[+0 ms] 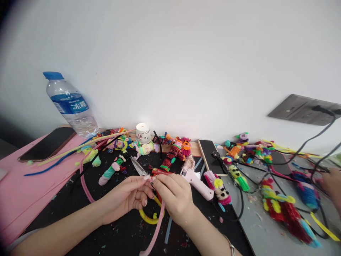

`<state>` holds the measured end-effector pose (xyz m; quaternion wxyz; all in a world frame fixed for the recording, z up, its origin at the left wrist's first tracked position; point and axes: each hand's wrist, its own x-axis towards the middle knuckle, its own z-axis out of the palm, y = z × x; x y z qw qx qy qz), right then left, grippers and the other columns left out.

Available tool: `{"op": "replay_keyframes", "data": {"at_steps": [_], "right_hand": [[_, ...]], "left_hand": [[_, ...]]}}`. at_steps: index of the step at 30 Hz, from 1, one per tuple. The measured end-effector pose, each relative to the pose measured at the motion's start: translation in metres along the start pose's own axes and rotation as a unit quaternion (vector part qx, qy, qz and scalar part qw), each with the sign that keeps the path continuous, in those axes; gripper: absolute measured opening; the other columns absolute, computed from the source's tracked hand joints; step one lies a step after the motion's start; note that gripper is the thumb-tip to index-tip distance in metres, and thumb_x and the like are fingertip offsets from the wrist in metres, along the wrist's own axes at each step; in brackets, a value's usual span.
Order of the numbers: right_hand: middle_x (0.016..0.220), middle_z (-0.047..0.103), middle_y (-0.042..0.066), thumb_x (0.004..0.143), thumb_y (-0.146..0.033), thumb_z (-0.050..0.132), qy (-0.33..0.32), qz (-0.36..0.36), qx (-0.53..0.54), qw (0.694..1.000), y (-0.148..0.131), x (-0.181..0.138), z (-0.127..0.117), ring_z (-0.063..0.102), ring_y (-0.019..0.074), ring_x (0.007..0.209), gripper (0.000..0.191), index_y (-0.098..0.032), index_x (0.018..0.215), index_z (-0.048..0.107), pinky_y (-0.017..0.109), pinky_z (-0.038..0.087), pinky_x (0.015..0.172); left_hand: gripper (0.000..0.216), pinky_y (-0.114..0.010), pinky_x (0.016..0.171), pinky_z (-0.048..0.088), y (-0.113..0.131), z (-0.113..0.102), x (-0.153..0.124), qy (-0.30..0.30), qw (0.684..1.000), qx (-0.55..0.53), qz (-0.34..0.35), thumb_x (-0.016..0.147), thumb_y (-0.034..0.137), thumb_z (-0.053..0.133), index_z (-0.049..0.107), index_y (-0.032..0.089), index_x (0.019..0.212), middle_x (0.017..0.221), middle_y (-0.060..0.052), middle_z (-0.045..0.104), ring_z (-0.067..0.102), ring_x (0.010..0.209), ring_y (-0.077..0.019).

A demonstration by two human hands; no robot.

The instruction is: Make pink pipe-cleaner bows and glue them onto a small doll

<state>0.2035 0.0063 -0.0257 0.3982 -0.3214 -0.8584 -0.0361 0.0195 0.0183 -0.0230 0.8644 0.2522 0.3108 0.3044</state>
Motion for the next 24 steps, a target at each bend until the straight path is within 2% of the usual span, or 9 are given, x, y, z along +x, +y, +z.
{"op": "replay_keyframes", "data": {"at_steps": [7, 12, 17, 19, 21, 24], "right_hand": [[0.094, 0.068, 0.008, 0.083, -0.010, 0.053, 0.009, 0.011, 0.011, 1.000, 0.000, 0.005, 0.000, 0.062, 0.0207, 0.074, 0.027, -0.021, 0.107, 0.058, 0.033, 0.050, 0.060], [0.091, 0.069, 0.006, 0.081, -0.009, 0.056, 0.013, 0.047, 0.041, 0.998, -0.002, 0.009, 0.001, 0.062, 0.0200, 0.074, 0.025, -0.022, 0.102, 0.058, 0.032, 0.050, 0.061], [0.084, 0.066, 0.007, 0.081, -0.010, 0.054, 0.003, 0.069, 0.024, 0.997, -0.007, 0.009, 0.001, 0.059, 0.0193, 0.072, 0.016, -0.019, 0.094, 0.056, 0.032, 0.046, 0.060], [0.072, 0.062, 0.005, 0.081, -0.012, 0.052, -0.007, 0.083, 0.012, 0.996, -0.009, 0.008, 0.003, 0.056, 0.0172, 0.064, 0.008, -0.018, 0.083, 0.055, 0.030, 0.043, 0.055], [0.064, 0.055, 0.003, 0.081, -0.013, 0.050, -0.016, 0.092, 0.002, 0.996, -0.010, 0.006, 0.004, 0.050, 0.0148, 0.056, 0.008, -0.018, 0.075, 0.052, 0.028, 0.038, 0.050], [0.064, 0.054, 0.002, 0.080, -0.012, 0.049, -0.009, 0.081, -0.006, 0.997, -0.010, 0.004, 0.006, 0.047, 0.0138, 0.057, 0.010, -0.018, 0.072, 0.052, 0.026, 0.036, 0.051]], "left_hand": [[0.024, -0.016, 0.050, 0.050, 0.001, -0.001, -0.001, -0.008, 1.000, 0.018, 0.005, 0.083, 0.032, 0.056, 0.063, 0.010, 0.078, 0.072, -0.008, 0.067, 0.063, 0.054, -0.0098], [0.024, -0.018, 0.051, 0.049, -0.001, 0.001, -0.001, -0.005, 0.992, 0.099, 0.076, 0.085, 0.035, 0.052, 0.060, 0.012, 0.081, 0.079, -0.007, 0.067, 0.063, 0.055, -0.0099], [0.023, -0.020, 0.052, 0.048, 0.000, 0.001, -0.001, 0.006, 0.978, 0.159, 0.132, 0.087, 0.035, 0.049, 0.058, 0.014, 0.083, 0.063, -0.001, 0.063, 0.063, 0.053, -0.0121], [0.024, -0.020, 0.052, 0.048, 0.000, 0.001, -0.001, 0.008, 0.976, 0.170, 0.137, 0.087, 0.035, 0.048, 0.058, 0.014, 0.083, 0.064, -0.001, 0.063, 0.063, 0.053, -0.0125], [0.024, -0.021, 0.052, 0.048, 0.000, 0.001, -0.001, 0.005, 0.977, 0.167, 0.134, 0.086, 0.035, 0.049, 0.059, 0.014, 0.083, 0.067, -0.001, 0.063, 0.063, 0.053, -0.0124], [0.024, -0.021, 0.052, 0.049, 0.000, 0.002, -0.001, 0.007, 0.982, 0.142, 0.123, 0.085, 0.037, 0.051, 0.060, 0.015, 0.087, 0.075, -0.002, 0.063, 0.063, 0.054, -0.0114]]}}
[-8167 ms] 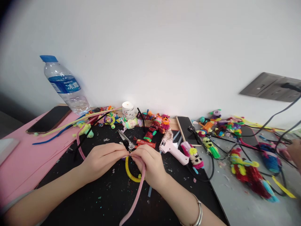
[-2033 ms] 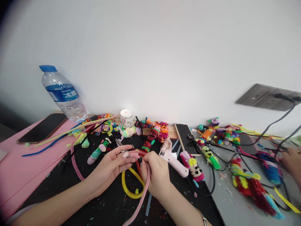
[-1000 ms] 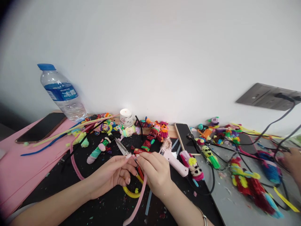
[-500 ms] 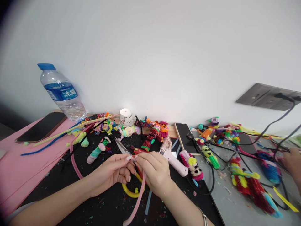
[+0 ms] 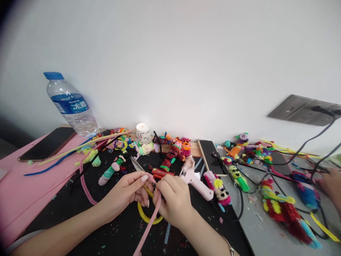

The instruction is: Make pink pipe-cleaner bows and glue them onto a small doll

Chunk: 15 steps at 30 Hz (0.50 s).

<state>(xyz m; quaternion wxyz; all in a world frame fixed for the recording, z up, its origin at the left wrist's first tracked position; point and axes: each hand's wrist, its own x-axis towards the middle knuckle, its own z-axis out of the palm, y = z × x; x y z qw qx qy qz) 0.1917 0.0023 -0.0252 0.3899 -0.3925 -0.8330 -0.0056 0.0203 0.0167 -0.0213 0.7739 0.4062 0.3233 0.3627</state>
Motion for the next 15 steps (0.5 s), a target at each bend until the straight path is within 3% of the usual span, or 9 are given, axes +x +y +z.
{"op": "replay_keyframes", "data": {"at_steps": [3, 8, 11, 15], "right_hand": [[0.070, 0.057, 0.004, 0.081, -0.013, 0.050, -0.003, -0.028, -0.018, 0.999, 0.0009, -0.0018, -0.0010, 0.050, 0.0144, 0.062, 0.010, -0.017, 0.073, 0.055, 0.027, 0.038, 0.056], [0.075, 0.060, 0.004, 0.083, -0.015, 0.053, -0.041, -0.054, -0.045, 0.997, -0.0010, -0.0010, -0.0034, 0.052, 0.0147, 0.063, 0.007, -0.018, 0.082, 0.059, 0.027, 0.038, 0.057], [0.076, 0.061, 0.004, 0.081, -0.017, 0.056, -0.026, -0.039, -0.005, 0.999, -0.0028, -0.0002, -0.0017, 0.054, 0.0151, 0.065, 0.005, -0.018, 0.086, 0.057, 0.027, 0.040, 0.058], [0.075, 0.061, 0.003, 0.080, -0.023, 0.059, -0.001, -0.027, 0.067, 0.997, -0.0071, -0.0003, 0.0005, 0.055, 0.0149, 0.065, 0.018, -0.017, 0.094, 0.052, 0.026, 0.043, 0.057]], "left_hand": [[0.027, -0.019, 0.053, 0.047, 0.0012, 0.0008, 0.0000, 0.010, 1.000, -0.013, -0.014, 0.083, 0.038, 0.053, 0.061, 0.013, 0.088, 0.075, -0.003, 0.063, 0.062, 0.056, -0.0108], [0.025, -0.018, 0.050, 0.044, 0.0027, 0.0007, -0.0002, 0.023, 0.999, -0.005, -0.024, 0.080, 0.037, 0.058, 0.062, 0.011, 0.079, 0.058, -0.001, 0.059, 0.055, 0.050, -0.0090], [0.024, -0.018, 0.049, 0.042, 0.0026, -0.0002, 0.0006, 0.022, 0.999, -0.021, -0.014, 0.079, 0.036, 0.060, 0.062, 0.012, 0.076, 0.060, -0.002, 0.059, 0.051, 0.049, -0.0074], [0.023, -0.017, 0.051, 0.041, 0.0018, -0.0016, 0.0016, 0.023, 0.999, -0.048, -0.010, 0.079, 0.035, 0.060, 0.063, 0.012, 0.077, 0.064, -0.001, 0.059, 0.050, 0.051, -0.0062]]}}
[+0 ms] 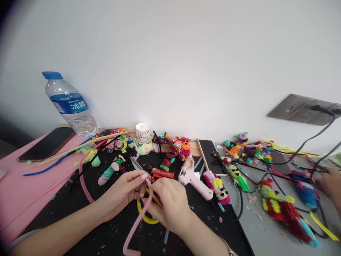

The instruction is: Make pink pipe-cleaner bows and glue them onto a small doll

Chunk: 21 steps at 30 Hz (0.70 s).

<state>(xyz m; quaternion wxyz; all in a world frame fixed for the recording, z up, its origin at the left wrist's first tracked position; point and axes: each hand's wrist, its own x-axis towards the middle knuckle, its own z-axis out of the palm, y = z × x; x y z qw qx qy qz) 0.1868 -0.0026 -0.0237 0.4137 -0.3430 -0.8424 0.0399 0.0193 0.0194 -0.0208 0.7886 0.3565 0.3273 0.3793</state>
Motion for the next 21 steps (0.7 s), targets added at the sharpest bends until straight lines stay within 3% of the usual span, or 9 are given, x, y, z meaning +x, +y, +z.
{"op": "replay_keyframes", "data": {"at_steps": [5, 9, 15, 18, 21], "right_hand": [[0.079, 0.063, 0.006, 0.086, -0.031, 0.053, -0.039, -0.035, 0.018, 0.998, -0.010, 0.001, -0.003, 0.058, 0.0157, 0.069, 0.022, -0.016, 0.101, 0.055, 0.028, 0.047, 0.060], [0.085, 0.063, 0.010, 0.092, -0.043, 0.034, -0.038, -0.022, 0.069, 0.997, -0.017, 0.004, -0.007, 0.060, 0.0180, 0.076, 0.041, -0.012, 0.108, 0.056, 0.030, 0.050, 0.065], [0.088, 0.063, 0.009, 0.084, -0.021, 0.045, -0.055, -0.003, 0.121, 0.991, -0.024, 0.004, -0.005, 0.059, 0.0176, 0.078, 0.018, -0.015, 0.098, 0.057, 0.029, 0.049, 0.067], [0.070, 0.058, 0.004, 0.083, -0.019, 0.042, -0.019, 0.108, 0.180, 0.978, -0.023, 0.001, -0.002, 0.054, 0.0143, 0.060, 0.012, -0.016, 0.085, 0.054, 0.025, 0.045, 0.054], [0.056, 0.050, -0.002, 0.086, -0.025, 0.043, -0.022, 0.251, 0.241, 0.937, -0.021, -0.002, 0.003, 0.045, 0.0104, 0.047, 0.017, -0.017, 0.072, 0.051, 0.021, 0.036, 0.044]], "left_hand": [[0.024, -0.016, 0.051, 0.040, -0.002, -0.002, 0.001, -0.002, 1.000, -0.029, 0.011, 0.081, 0.035, 0.058, 0.062, 0.012, 0.077, 0.064, -0.001, 0.058, 0.049, 0.052, -0.0060], [0.020, -0.013, 0.049, 0.039, -0.002, -0.005, 0.004, 0.007, 0.996, -0.085, 0.003, 0.080, 0.032, 0.061, 0.062, 0.012, 0.081, 0.055, 0.003, 0.051, 0.044, 0.048, -0.0040], [0.010, -0.010, 0.050, 0.041, 0.003, -0.007, 0.006, 0.007, 0.987, -0.160, -0.024, 0.079, 0.023, 0.063, 0.063, 0.013, 0.083, 0.065, 0.002, 0.054, 0.048, 0.052, -0.0019], [0.011, -0.012, 0.052, 0.044, 0.004, -0.006, 0.004, 0.001, 0.991, -0.130, -0.014, 0.078, 0.023, 0.064, 0.063, 0.013, 0.081, 0.068, 0.001, 0.058, 0.052, 0.054, -0.0031], [0.015, -0.017, 0.058, 0.048, 0.003, -0.003, 0.001, -0.007, 0.998, -0.066, 0.020, 0.079, 0.028, 0.063, 0.063, 0.012, 0.078, 0.067, -0.001, 0.061, 0.057, 0.059, -0.0074]]}}
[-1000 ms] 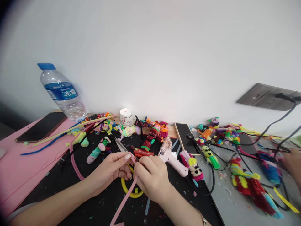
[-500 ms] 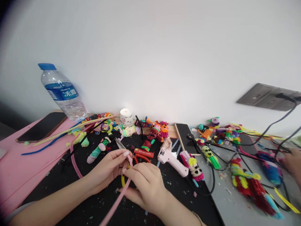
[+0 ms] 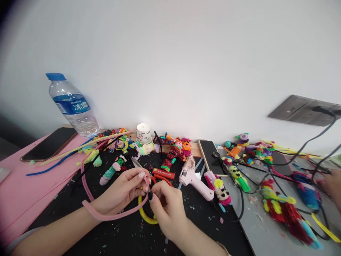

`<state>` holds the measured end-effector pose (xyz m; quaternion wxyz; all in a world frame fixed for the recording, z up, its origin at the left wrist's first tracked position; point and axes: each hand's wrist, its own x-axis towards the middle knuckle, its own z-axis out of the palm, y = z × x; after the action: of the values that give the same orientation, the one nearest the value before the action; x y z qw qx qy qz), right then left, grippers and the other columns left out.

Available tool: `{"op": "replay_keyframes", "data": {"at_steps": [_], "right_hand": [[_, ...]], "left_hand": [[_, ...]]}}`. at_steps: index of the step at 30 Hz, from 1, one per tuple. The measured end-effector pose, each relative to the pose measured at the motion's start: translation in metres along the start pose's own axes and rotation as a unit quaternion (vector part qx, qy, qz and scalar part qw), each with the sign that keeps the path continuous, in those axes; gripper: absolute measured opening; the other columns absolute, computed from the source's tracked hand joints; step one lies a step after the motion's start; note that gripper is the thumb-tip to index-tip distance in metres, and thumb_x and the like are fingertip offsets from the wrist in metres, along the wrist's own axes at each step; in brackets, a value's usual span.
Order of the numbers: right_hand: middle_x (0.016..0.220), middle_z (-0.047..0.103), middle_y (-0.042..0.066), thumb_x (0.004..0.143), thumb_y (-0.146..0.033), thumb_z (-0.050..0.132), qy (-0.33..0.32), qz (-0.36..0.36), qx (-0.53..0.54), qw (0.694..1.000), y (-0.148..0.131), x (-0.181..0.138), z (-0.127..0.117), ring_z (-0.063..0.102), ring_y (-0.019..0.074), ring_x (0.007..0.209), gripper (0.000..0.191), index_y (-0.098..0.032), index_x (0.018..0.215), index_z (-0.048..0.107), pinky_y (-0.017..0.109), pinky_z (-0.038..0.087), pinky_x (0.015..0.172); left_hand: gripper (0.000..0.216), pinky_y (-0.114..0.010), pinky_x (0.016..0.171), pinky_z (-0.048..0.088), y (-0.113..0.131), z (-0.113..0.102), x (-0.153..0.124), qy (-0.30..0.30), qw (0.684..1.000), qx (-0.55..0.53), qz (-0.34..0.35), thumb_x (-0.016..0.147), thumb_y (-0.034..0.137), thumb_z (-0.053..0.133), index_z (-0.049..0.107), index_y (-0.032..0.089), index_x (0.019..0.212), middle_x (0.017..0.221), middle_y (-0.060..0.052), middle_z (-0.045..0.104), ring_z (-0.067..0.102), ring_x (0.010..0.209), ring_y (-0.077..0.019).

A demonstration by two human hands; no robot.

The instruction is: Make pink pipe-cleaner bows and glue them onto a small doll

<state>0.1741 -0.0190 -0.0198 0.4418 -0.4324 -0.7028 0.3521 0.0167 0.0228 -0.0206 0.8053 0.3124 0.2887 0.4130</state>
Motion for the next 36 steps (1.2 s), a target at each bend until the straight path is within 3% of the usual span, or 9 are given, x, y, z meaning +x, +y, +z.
{"op": "replay_keyframes", "data": {"at_steps": [5, 10, 15, 21, 25, 28, 32, 36], "right_hand": [[0.053, 0.047, -0.006, 0.080, -0.028, 0.058, 0.014, 0.145, 0.134, 0.980, 0.002, 0.006, 0.008, 0.040, 0.0060, 0.042, 0.017, -0.017, 0.070, 0.048, 0.017, 0.032, 0.040], [0.056, 0.055, -0.008, 0.069, -0.026, 0.071, 0.003, 0.239, 0.325, 0.915, -0.001, 0.014, 0.011, 0.045, 0.0040, 0.036, 0.031, -0.020, 0.076, 0.040, 0.012, 0.034, 0.032], [0.058, 0.064, -0.003, 0.070, -0.029, 0.072, -0.047, 0.264, 0.413, 0.870, -0.002, 0.017, 0.007, 0.047, 0.0048, 0.031, 0.031, -0.018, 0.082, 0.044, 0.011, 0.032, 0.026], [0.051, 0.061, -0.003, 0.084, -0.033, 0.058, -0.116, 0.281, 0.491, 0.816, -0.003, 0.016, 0.002, 0.027, -0.0015, 0.023, 0.020, -0.014, 0.082, 0.053, 0.009, 0.018, 0.024], [0.062, 0.065, 0.000, 0.083, -0.033, 0.058, -0.139, 0.283, 0.527, 0.789, -0.002, 0.015, 0.001, 0.034, -0.0008, 0.025, 0.021, -0.012, 0.084, 0.058, 0.011, 0.023, 0.025], [0.057, 0.063, 0.000, 0.084, -0.040, 0.055, -0.161, 0.284, 0.556, 0.764, 0.001, 0.014, 0.000, 0.037, 0.0013, 0.025, 0.030, -0.011, 0.085, 0.061, 0.012, 0.028, 0.025], [0.049, 0.061, 0.000, 0.087, -0.038, 0.049, -0.185, 0.292, 0.555, 0.756, 0.001, 0.013, 0.000, 0.035, 0.0023, 0.023, 0.033, -0.009, 0.080, 0.063, 0.013, 0.027, 0.024], [0.042, 0.055, -0.003, 0.088, -0.033, 0.048, -0.170, 0.301, 0.543, 0.766, 0.001, 0.011, 0.001, 0.028, 0.0013, 0.022, 0.030, -0.010, 0.076, 0.063, 0.013, 0.020, 0.024]], "left_hand": [[0.016, -0.021, 0.062, 0.049, -0.002, 0.002, -0.001, -0.012, 0.998, 0.033, 0.048, 0.080, 0.028, 0.062, 0.065, 0.012, 0.078, 0.073, -0.003, 0.062, 0.058, 0.066, -0.0104], [0.014, -0.021, 0.065, 0.048, -0.002, 0.000, 0.000, -0.026, 0.998, 0.010, 0.055, 0.081, 0.025, 0.060, 0.066, 0.012, 0.081, 0.074, -0.003, 0.062, 0.058, 0.069, -0.0109], [0.017, -0.022, 0.065, 0.047, -0.001, -0.001, -0.001, -0.006, 0.999, -0.019, 0.035, 0.081, 0.025, 0.060, 0.061, 0.015, 0.094, 0.076, -0.003, 0.063, 0.058, 0.069, -0.0106], [0.017, -0.018, 0.059, 0.043, -0.002, -0.001, -0.001, -0.017, 0.999, -0.028, 0.017, 0.079, 0.029, 0.063, 0.055, 0.015, 0.076, 0.072, -0.001, 0.061, 0.054, 0.060, -0.0075], [0.012, -0.019, 0.061, 0.043, -0.002, -0.001, -0.001, -0.038, 0.999, -0.027, 0.018, 0.078, 0.025, 0.064, 0.058, 0.015, 0.075, 0.083, 0.000, 0.060, 0.053, 0.058, -0.0052], [0.011, -0.020, 0.062, 0.043, -0.002, -0.002, -0.002, -0.063, 0.998, -0.012, 0.018, 0.076, 0.022, 0.066, 0.059, 0.014, 0.071, 0.089, 0.000, 0.059, 0.053, 0.057, -0.0044], [0.011, -0.022, 0.062, 0.044, -0.001, -0.002, -0.003, -0.071, 0.997, 0.022, 0.005, 0.074, 0.020, 0.067, 0.060, 0.014, 0.068, 0.091, -0.001, 0.058, 0.056, 0.063, -0.0078], [0.012, -0.021, 0.064, 0.043, 0.001, -0.001, -0.004, -0.074, 0.996, 0.042, 0.001, 0.072, 0.018, 0.069, 0.061, 0.013, 0.064, 0.090, -0.001, 0.057, 0.056, 0.069, -0.0092]]}}
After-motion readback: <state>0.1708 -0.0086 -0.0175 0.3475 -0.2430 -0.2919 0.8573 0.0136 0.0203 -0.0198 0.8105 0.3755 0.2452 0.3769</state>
